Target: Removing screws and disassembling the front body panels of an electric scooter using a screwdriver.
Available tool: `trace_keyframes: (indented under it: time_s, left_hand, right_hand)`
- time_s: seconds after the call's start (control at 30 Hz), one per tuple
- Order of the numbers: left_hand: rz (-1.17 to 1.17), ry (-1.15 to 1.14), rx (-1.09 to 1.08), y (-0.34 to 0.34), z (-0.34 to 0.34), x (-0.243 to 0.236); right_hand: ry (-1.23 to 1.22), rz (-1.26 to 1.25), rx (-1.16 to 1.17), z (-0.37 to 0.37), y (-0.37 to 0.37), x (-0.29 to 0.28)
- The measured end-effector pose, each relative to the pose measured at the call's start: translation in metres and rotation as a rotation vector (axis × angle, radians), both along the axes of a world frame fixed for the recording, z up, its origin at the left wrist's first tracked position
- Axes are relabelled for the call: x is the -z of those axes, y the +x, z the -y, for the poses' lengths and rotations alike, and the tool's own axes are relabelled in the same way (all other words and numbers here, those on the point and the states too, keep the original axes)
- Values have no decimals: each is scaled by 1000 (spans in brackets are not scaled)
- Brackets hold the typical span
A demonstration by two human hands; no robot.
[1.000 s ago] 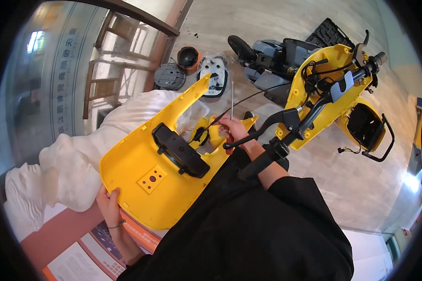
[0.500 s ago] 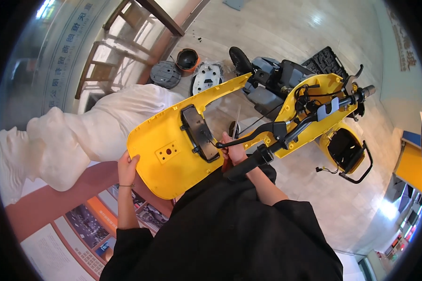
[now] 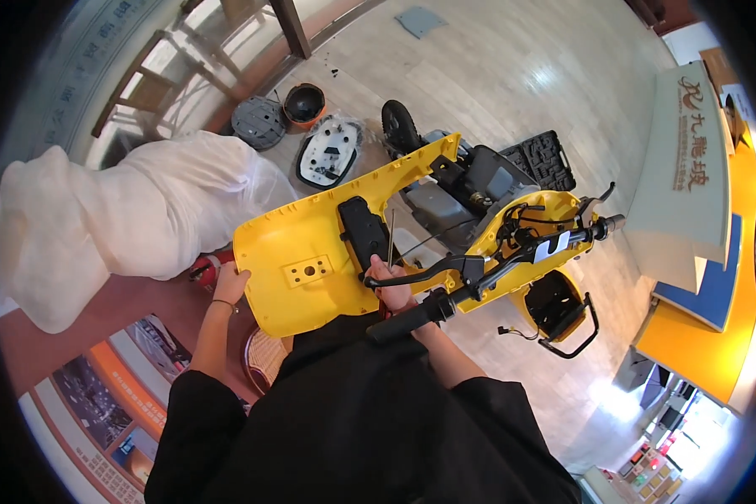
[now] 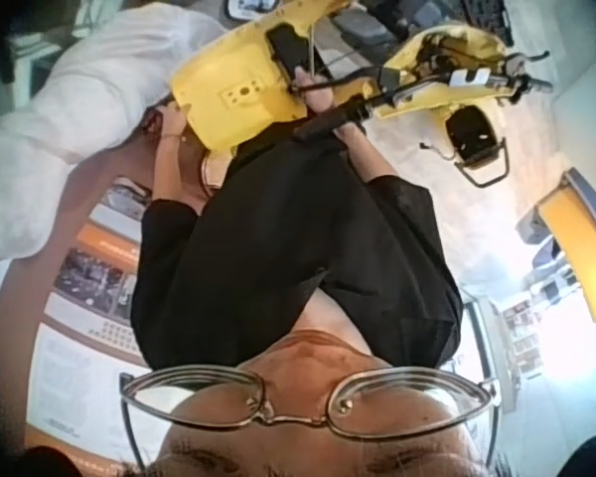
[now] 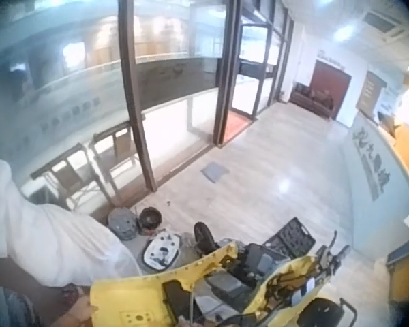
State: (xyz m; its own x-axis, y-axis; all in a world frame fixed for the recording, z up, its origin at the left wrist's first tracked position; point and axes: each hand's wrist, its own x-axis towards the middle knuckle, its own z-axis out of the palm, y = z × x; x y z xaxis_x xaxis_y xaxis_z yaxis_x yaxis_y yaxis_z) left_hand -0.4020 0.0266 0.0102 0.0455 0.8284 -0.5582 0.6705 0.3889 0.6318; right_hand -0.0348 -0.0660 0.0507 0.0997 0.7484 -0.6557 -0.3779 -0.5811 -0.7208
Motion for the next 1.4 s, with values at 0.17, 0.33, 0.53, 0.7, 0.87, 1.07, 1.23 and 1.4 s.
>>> trace_keyframes:
  time_s: [0.17, 0.33, 0.53, 0.7, 0.87, 1.07, 1.23, 1.4]
  left_hand:
    - [-313, 459, 361, 89, 5, -39]
    - [436, 230, 684, 194, 6, -34]
    - [551, -42, 989, 247, 9, 7]
    - [529, 14, 759, 232, 13, 13]
    - [584, -98, 527, 222, 21, -2]
    - [534, -13, 417, 236, 33, -26]
    - [304, 121, 382, 239, 47, -41]
    - [210, 83, 356, 223, 54, -38]
  right_hand:
    - [8, 113, 24, 7, 13, 3]
    - [23, 224, -16, 3, 11, -12]
    - [-1, 144, 109, 3, 20, -1]
    - [-10, -163, 364, -13, 8, -3]
    - [4, -185, 281, -12, 12, -4]
    - [47, -38, 412, -15, 0, 9]
    - [19, 31, 449, -20, -10, 16]
    - [2, 253, 417, -22, -31, 35]
